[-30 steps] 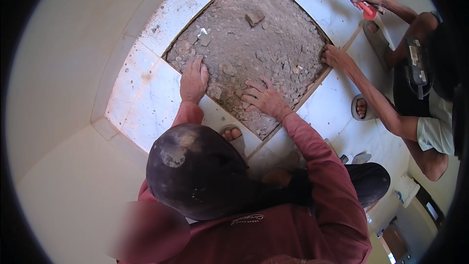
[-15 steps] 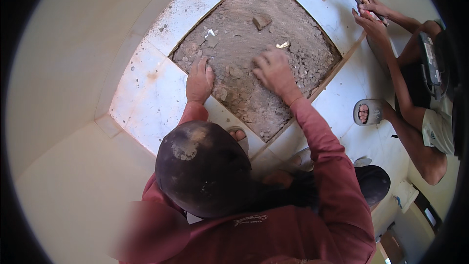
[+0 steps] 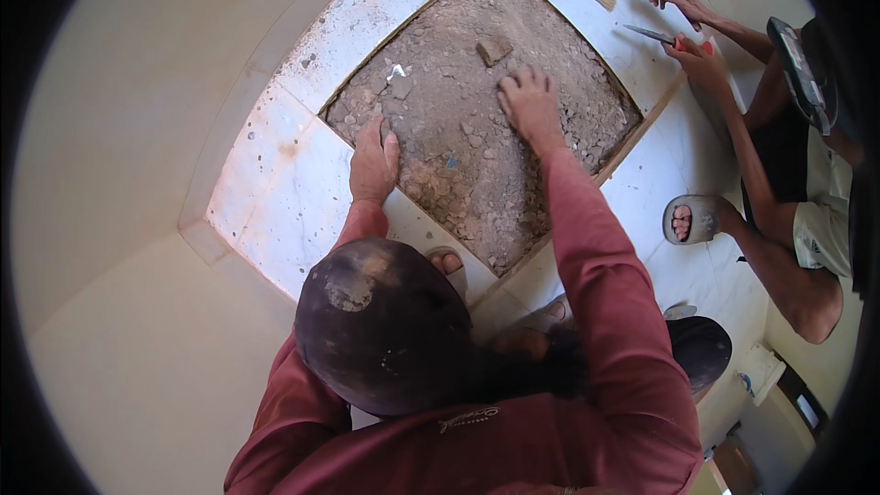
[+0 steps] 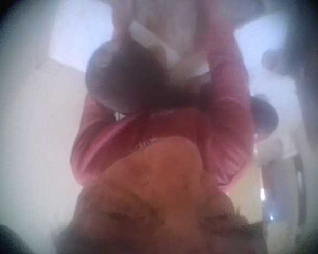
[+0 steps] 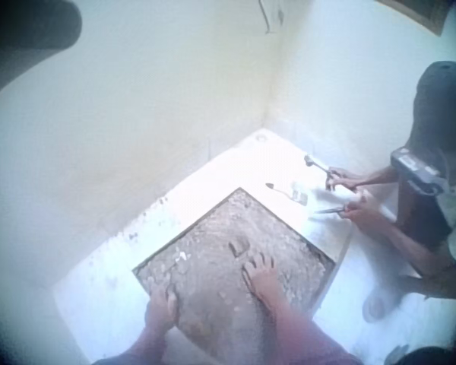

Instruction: The person kneels on the floor and uses a cloth to wipe and smooth a square patch of wet cement or plaster. Another person assists by using a hammer and brush nearby. The recorder then stands, walks to a counter, and picks up a paint can and brush.

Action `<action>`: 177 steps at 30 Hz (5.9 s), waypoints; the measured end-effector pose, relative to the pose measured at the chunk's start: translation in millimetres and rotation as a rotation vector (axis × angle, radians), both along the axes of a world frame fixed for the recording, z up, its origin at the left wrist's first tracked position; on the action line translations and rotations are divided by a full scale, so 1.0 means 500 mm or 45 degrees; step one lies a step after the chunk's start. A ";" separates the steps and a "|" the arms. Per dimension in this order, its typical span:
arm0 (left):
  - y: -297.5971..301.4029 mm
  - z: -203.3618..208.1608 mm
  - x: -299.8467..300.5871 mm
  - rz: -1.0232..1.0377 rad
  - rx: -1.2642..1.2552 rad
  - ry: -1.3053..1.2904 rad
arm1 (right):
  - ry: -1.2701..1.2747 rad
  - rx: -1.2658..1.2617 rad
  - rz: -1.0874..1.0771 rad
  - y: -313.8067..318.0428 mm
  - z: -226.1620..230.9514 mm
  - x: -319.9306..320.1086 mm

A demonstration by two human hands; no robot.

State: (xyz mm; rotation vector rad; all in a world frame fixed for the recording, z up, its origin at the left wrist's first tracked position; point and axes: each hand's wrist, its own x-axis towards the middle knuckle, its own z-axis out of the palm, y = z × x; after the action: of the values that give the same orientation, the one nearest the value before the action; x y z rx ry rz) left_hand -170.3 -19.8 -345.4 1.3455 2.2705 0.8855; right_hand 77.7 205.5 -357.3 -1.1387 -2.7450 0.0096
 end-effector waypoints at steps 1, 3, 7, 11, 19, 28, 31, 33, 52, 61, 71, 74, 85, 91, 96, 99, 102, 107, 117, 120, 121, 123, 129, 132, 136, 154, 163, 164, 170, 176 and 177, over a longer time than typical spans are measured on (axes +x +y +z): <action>-0.003 0.000 -0.001 0.006 -0.002 0.007 | 0.046 0.013 0.015 -0.003 0.024 -0.012; -0.014 0.002 -0.007 0.033 -0.018 0.000 | 0.137 0.033 0.051 -0.037 0.079 -0.023; -0.003 -0.003 -0.004 0.002 0.001 -0.075 | 0.220 -0.237 0.669 -0.265 0.091 -0.082; -0.002 0.008 -0.006 0.008 0.021 -0.069 | 0.191 -0.294 0.788 -0.322 -0.015 -0.102; -0.009 0.001 -0.013 0.005 0.000 -0.017 | 0.089 -0.062 0.393 -0.098 0.003 -0.112; -0.003 0.008 -0.012 0.016 -0.017 -0.112 | 0.271 0.064 0.367 -0.096 0.044 -0.200; -0.007 -0.011 -0.013 0.008 0.105 -0.068 | 0.314 -0.142 0.648 -0.193 0.011 -0.276; -0.008 -0.012 -0.010 0.010 0.115 0.006 | 0.328 -0.164 0.568 -0.194 -0.009 -0.300; -0.009 -0.014 -0.013 -0.012 0.035 0.130 | 0.120 0.014 -0.135 -0.037 -0.023 -0.030; -0.005 -0.011 -0.013 -0.021 0.010 0.079 | 0.027 0.071 -0.513 0.030 -0.026 0.001; -0.003 -0.019 -0.015 -0.044 0.040 0.116 | 0.124 -0.239 -0.837 0.127 -0.027 0.109; -0.014 -0.021 -0.024 -0.007 0.002 0.119 | 0.132 -0.240 -0.950 0.108 -0.022 0.115; -0.010 -0.009 -0.018 0.017 -0.013 0.114 | 0.083 0.071 -0.315 -0.093 0.075 0.077; 0.003 -0.012 -0.010 -0.024 0.018 0.123 | 0.062 0.128 -0.281 -0.079 -0.011 0.124; 0.005 -0.012 -0.012 -0.017 -0.001 0.130 | 0.054 0.086 -0.661 -0.014 0.017 0.180; -0.020 -0.003 -0.021 0.043 -0.055 0.148 | 0.239 0.225 -0.868 -0.019 0.045 0.185; 0.008 0.009 -0.002 -0.003 -0.047 0.110 | 0.343 0.317 -1.123 -0.028 -0.060 0.209; -0.005 -0.002 -0.012 0.004 -0.053 0.151 | 0.745 -0.116 -1.214 0.016 -0.009 0.070; 0.001 -0.009 -0.012 0.005 -0.083 0.114 | 0.425 0.008 -1.144 0.064 -0.031 0.194; 0.004 -0.007 -0.009 -0.003 -0.079 0.122 | 0.308 0.102 -1.393 0.087 -0.059 0.148; 0.011 -0.008 -0.006 -0.016 -0.076 0.104 | 0.179 0.278 -1.365 0.096 -0.072 0.138; 0.005 -0.010 -0.005 -0.028 -0.073 0.097 | 0.397 0.283 -1.208 0.098 -0.088 0.115; -0.002 -0.015 -0.013 -0.020 -0.045 0.107 | 0.538 0.068 -0.703 0.035 -0.031 -0.003; -0.003 -0.021 -0.019 -0.009 -0.039 0.091 | 0.407 0.062 -0.515 -0.010 -0.007 -0.058; 0.000 -0.016 -0.010 -0.002 -0.050 0.119 | 0.422 -0.139 -0.045 -0.087 0.047 -0.231; -0.020 -0.017 -0.027 0.096 0.312 0.069 | 0.465 -0.206 0.716 -0.179 0.040 -0.343; -0.146 -0.002 -0.103 0.511 -0.162 0.428 | 0.059 0.186 -0.086 -0.047 0.030 -0.250; -0.142 -0.002 -0.098 0.503 -0.233 0.492 | 0.052 0.102 -0.089 -0.035 0.046 -0.269; -0.124 -0.024 -0.099 0.409 -0.399 0.621 | 0.336 -0.181 0.830 -0.159 -0.018 -0.423; -0.145 -0.021 -0.092 0.426 -0.425 0.644 | 0.211 -0.152 0.622 -0.087 -0.025 -0.402; -0.145 -0.020 -0.092 0.426 -0.430 0.648 | 0.082 -0.115 0.470 -0.052 -0.013 -0.385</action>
State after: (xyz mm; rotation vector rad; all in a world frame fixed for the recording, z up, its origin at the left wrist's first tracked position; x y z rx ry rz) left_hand -216.2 -92.3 -355.3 1.1476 2.9273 0.2267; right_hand -114.8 179.6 -363.9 -0.6218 -2.8771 0.2136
